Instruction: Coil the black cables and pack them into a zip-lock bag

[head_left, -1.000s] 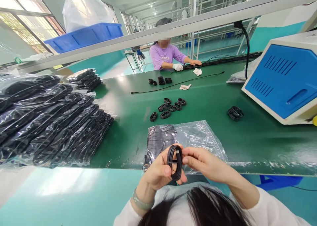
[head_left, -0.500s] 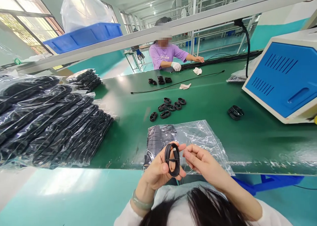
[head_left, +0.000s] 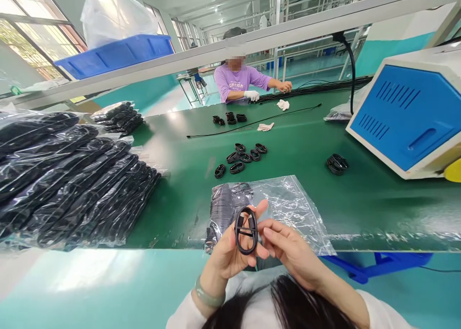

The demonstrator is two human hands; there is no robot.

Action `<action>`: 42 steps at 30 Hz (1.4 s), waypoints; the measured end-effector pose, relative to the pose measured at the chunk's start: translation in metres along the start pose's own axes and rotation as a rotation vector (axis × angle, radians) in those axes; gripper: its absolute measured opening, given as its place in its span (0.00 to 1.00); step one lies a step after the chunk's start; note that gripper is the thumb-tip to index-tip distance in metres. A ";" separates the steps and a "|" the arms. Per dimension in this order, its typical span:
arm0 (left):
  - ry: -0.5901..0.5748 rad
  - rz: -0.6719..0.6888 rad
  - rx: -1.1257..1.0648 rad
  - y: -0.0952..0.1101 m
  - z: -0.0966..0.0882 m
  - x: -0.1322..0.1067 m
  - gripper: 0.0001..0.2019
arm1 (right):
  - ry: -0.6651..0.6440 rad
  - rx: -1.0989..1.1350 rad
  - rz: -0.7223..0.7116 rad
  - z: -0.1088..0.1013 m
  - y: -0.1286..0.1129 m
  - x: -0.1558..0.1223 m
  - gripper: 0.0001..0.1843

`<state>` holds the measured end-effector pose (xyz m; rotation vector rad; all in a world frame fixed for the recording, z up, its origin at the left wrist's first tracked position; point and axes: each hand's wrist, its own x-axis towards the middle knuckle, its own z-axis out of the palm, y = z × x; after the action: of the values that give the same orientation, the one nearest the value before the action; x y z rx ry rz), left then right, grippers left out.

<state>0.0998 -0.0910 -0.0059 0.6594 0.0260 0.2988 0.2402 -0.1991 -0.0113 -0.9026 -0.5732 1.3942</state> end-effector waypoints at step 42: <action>-0.021 -0.040 -0.101 -0.024 -0.018 -0.012 0.34 | -0.152 -0.311 -0.258 -0.019 0.008 0.018 0.14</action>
<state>0.0923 -0.1014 -0.0355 0.5614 0.0043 0.2531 0.2527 -0.1853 -0.0314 -0.9334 -1.0073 1.1628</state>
